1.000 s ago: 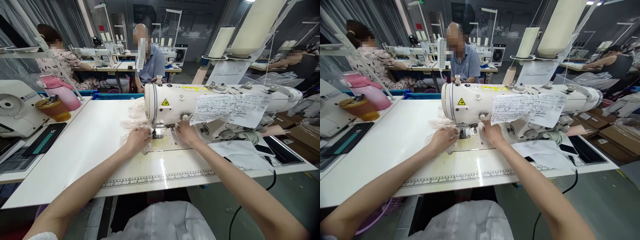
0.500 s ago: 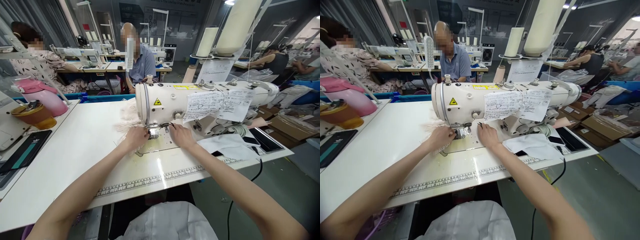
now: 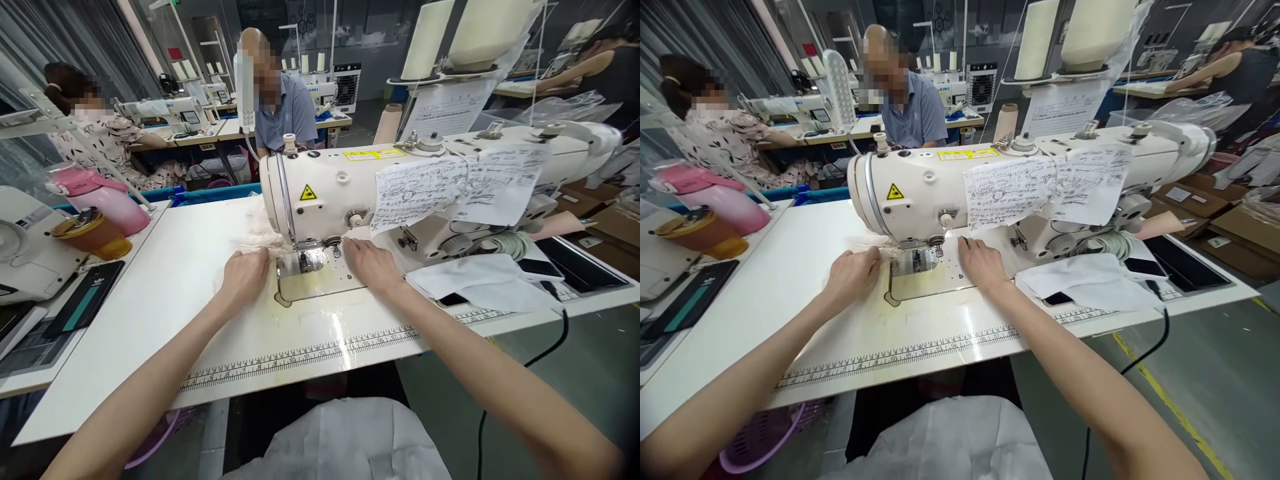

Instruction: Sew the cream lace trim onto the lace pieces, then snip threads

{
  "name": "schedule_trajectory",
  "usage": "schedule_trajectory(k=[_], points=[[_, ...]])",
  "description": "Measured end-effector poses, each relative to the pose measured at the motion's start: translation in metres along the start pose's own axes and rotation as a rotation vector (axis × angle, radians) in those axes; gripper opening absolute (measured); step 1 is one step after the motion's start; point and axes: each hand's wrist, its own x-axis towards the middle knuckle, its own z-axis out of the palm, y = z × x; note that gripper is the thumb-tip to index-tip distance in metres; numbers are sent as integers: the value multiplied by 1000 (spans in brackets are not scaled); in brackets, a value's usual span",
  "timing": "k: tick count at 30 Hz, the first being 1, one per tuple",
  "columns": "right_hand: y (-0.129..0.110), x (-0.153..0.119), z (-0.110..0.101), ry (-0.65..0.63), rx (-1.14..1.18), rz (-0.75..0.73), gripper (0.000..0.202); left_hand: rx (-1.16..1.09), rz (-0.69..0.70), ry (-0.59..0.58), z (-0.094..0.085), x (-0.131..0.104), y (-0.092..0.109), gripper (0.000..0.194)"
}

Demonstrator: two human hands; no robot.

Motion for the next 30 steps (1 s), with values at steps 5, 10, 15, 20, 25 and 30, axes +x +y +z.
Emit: schedule_trajectory(k=[5, 10, 15, 20, 25, 30], points=[[8, 7, -12, -19, 1, -10, 43, -177, 137, -108, -1, -21, 1, 19], [-12, -17, -23, 50, 24, -91, 52, -214, 150, -61, 6, -36, 9, 18], [-68, -42, -18, 123, 103, -362, 48, -193, 143, -23, 8, -43, 15, 15], [-96, -38, -14, 81, 16, -432, 51, -184, 150, -21, 8, -44, 16, 13], [-99, -35, -13, 31, 28, -416, 47, -179, 186, -4, 10, -45, 15, 14], [-93, -38, -12, 47, 304, -303, 43, -274, 171, -7, 10, -47, 11, 12]])
